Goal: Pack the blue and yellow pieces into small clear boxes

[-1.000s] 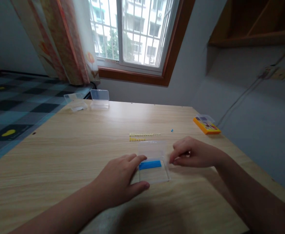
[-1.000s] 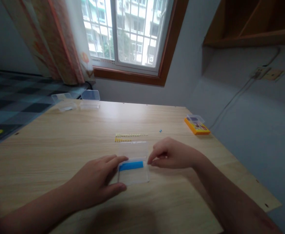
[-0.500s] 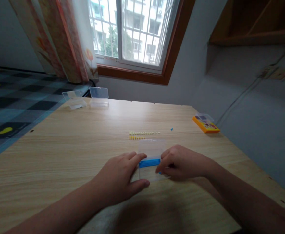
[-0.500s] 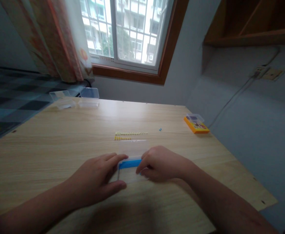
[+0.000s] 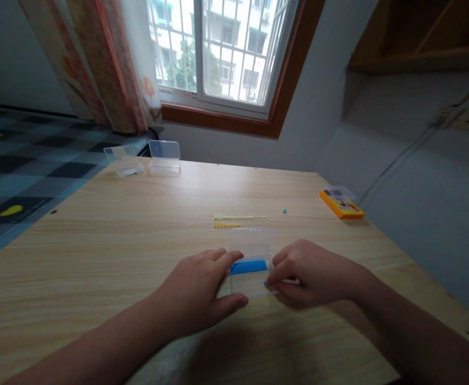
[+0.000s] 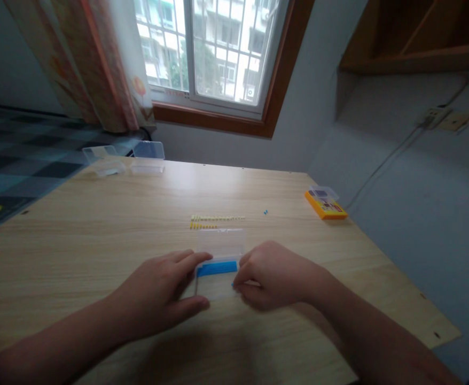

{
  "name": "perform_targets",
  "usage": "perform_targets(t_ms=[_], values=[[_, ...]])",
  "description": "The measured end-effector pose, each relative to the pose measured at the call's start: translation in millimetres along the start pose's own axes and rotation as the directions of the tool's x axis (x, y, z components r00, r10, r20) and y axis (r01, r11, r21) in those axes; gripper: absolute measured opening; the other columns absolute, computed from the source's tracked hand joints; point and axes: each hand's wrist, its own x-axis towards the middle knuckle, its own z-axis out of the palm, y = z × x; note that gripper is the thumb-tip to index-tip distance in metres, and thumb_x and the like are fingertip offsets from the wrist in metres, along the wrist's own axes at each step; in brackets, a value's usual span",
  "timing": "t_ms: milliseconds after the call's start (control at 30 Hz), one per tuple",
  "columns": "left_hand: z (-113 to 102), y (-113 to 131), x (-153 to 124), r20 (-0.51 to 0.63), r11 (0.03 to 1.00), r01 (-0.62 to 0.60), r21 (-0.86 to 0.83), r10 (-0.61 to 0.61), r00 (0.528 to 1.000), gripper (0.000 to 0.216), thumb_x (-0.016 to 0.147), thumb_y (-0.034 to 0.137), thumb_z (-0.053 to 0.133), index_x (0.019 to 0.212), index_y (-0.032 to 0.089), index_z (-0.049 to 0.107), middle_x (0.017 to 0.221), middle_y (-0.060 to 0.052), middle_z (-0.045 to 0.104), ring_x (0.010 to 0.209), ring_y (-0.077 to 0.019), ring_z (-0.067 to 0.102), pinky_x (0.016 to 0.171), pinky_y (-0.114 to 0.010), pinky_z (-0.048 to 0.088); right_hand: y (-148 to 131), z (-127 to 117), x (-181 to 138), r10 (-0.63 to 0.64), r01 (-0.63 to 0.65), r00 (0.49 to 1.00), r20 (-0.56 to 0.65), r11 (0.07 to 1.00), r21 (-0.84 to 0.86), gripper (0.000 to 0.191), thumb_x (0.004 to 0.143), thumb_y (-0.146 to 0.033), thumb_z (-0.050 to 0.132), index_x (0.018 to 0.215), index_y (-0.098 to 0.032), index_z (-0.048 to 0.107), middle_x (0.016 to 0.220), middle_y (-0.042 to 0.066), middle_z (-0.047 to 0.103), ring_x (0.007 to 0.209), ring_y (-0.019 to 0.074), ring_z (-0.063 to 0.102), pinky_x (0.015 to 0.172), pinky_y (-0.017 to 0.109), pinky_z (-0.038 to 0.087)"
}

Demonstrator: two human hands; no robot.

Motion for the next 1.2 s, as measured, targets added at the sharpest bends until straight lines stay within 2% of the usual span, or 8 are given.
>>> perform_targets(t_ms=[133,300,467,800,1200], values=[[-0.6,0.9,-0.1,0.014,1.000,0.005,0.009,-0.005,1.000,0.060,0.085,0.047,0.071,0.138,0.021,0.057,0.124,-0.011,0.069,0.110,-0.0343,0.068,0.094,-0.050,0.055,0.9,-3.4,-1.3,0.048,-0.047,0.999,0.011,0.998,-0.049,0.018,0.085,-0.014,0.057,0.075,-0.019,0.071,0.067,-0.001,0.061,0.059,0.0098,0.049,0.059,0.024,0.031],[0.1,0.8,0.0,0.001,1.000,0.003,0.018,-0.003,1.000,0.060,0.085,0.047,0.072,0.137,0.021,0.058,0.123,-0.011,0.070,0.110,-0.0350,0.068,0.093,-0.051,0.056,-0.7,-7.1,-1.4,0.081,-0.078,0.996,0.026,0.994,-0.078,0.019,0.087,-0.014,0.055,0.078,-0.018,0.071,0.070,0.000,0.062,0.060,0.0096,0.049,0.060,0.024,0.030],[-0.6,1.2,0.2,-0.003,1.000,-0.004,0.027,0.004,1.000,0.060,0.084,0.048,0.072,0.137,0.021,0.058,0.122,-0.011,0.070,0.109,-0.0349,0.069,0.093,-0.051,0.056,-3.8,-6.9,0.8,0.111,-0.104,0.992,0.052,0.987,-0.122,0.019,0.085,-0.014,0.056,0.069,-0.016,0.065,0.069,0.000,0.063,0.059,0.0090,0.047,0.060,0.024,0.029],[0.5,1.1,-0.1,0.000,1.000,0.011,0.021,-0.011,1.000,0.062,0.084,0.048,0.073,0.138,0.021,0.057,0.124,-0.011,0.070,0.111,-0.0345,0.068,0.095,-0.052,0.055,-6.1,-5.0,5.0,0.192,-0.193,0.981,-0.027,0.953,-0.232,0.022,0.089,-0.017,0.058,0.070,-0.016,0.066,0.069,0.000,0.064,0.059,0.0089,0.045,0.060,0.026,0.024],[-0.2,2.5,-0.2,0.003,1.000,0.014,0.021,-0.014,1.000,0.061,0.084,0.048,0.073,0.137,0.021,0.058,0.123,-0.011,0.070,0.110,-0.0343,0.068,0.095,-0.051,0.055,-3.6,-2.7,4.7,0.201,-0.206,0.978,-0.047,0.931,-0.302,0.020,0.090,-0.019,0.059,0.074,-0.017,0.070,0.072,0.001,0.066,0.059,0.0099,0.047,0.060,0.028,0.023]])
